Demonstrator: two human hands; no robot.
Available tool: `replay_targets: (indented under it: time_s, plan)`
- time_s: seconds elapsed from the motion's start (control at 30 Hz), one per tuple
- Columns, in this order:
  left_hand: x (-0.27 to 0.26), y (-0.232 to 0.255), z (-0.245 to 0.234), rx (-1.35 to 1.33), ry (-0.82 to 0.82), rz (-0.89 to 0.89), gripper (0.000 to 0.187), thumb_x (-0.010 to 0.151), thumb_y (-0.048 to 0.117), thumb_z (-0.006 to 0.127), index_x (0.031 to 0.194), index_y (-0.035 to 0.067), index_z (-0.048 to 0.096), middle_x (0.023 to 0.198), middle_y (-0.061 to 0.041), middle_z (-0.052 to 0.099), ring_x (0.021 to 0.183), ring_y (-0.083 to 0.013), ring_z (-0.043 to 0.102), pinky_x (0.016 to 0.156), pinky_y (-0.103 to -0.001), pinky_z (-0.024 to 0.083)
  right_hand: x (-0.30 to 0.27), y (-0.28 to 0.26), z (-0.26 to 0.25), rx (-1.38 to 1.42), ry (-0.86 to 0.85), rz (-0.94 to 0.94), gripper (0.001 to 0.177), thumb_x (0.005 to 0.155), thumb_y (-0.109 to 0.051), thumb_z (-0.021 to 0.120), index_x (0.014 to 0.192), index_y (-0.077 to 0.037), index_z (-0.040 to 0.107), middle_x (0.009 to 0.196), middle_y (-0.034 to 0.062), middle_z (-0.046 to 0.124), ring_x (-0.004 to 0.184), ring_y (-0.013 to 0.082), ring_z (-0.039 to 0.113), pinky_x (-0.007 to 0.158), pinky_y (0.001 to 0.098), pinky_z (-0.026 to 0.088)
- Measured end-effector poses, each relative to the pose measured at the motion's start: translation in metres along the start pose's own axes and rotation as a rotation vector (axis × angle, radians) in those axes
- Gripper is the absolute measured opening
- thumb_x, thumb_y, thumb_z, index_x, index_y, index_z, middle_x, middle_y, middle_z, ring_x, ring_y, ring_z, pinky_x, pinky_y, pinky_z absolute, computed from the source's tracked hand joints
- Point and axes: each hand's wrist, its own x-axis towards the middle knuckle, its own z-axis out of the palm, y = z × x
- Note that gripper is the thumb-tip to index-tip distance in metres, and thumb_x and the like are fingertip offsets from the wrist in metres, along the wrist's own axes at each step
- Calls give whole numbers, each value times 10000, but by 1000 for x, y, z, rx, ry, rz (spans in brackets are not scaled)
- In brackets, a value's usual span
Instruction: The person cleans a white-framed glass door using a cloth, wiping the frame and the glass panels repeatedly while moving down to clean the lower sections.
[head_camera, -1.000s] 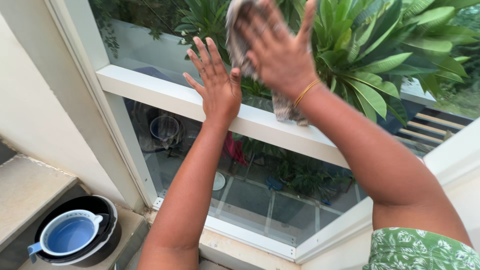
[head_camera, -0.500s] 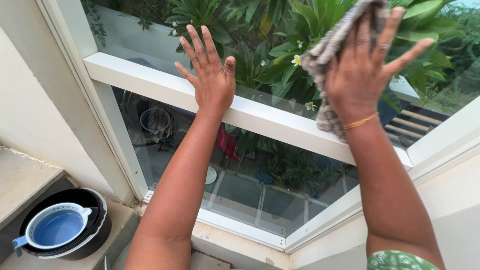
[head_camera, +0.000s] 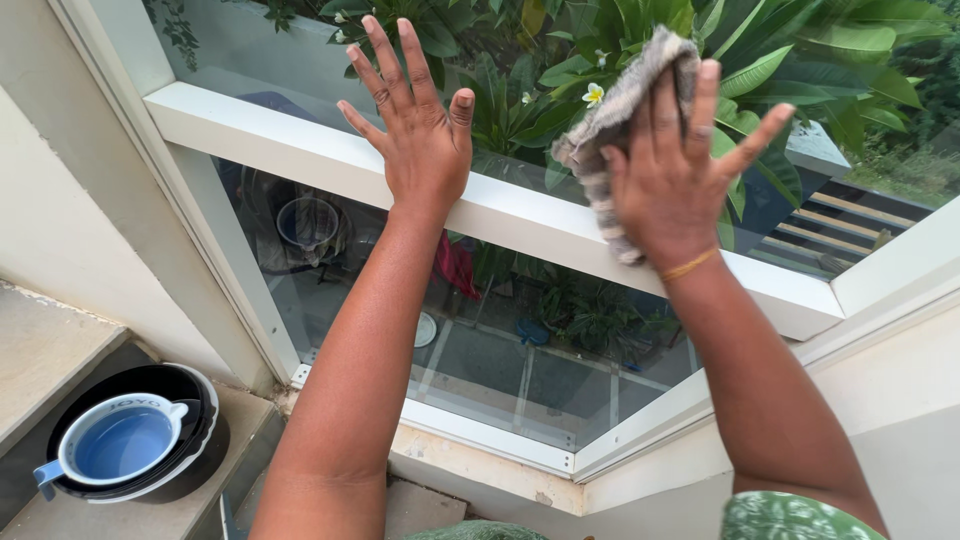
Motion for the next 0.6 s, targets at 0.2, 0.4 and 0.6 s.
replay_targets:
  time_s: [0.2, 0.4, 0.6]
  plan:
    - [2, 2, -3, 2, -13, 5, 825, 1069, 741, 96, 1719, 245, -10, 1785, -88, -77, 1657, -355, -86, 1249, -779, -19, 31, 9, 8, -21, 155, -33, 607, 1180, -466, 383, 1654, -95, 460, 1772, 5, 211, 1566, 381, 45, 1097, 870, -85]
    - [0, -1, 2, -6, 36, 17, 776, 1088, 739, 90, 1679, 250, -26, 1744, -70, -85, 1669, -346, -97, 1276, -775, -20, 19, 17, 42, -269, 335, -355, 570, 1148, -475, 444, 1588, -114, 463, 1749, 2, 200, 1602, 329, -7, 1161, 802, -112]
    - [0, -5, 10, 23, 34, -1, 779, 1079, 759, 84, 1678, 277, -37, 1746, -51, -95, 1622, -310, -113, 1288, -766, -42, 28, 11, 64, -550, 585, -389, 582, 1122, -482, 471, 1567, -109, 447, 1718, 27, 154, 1599, 297, -116, 1209, 730, -139]
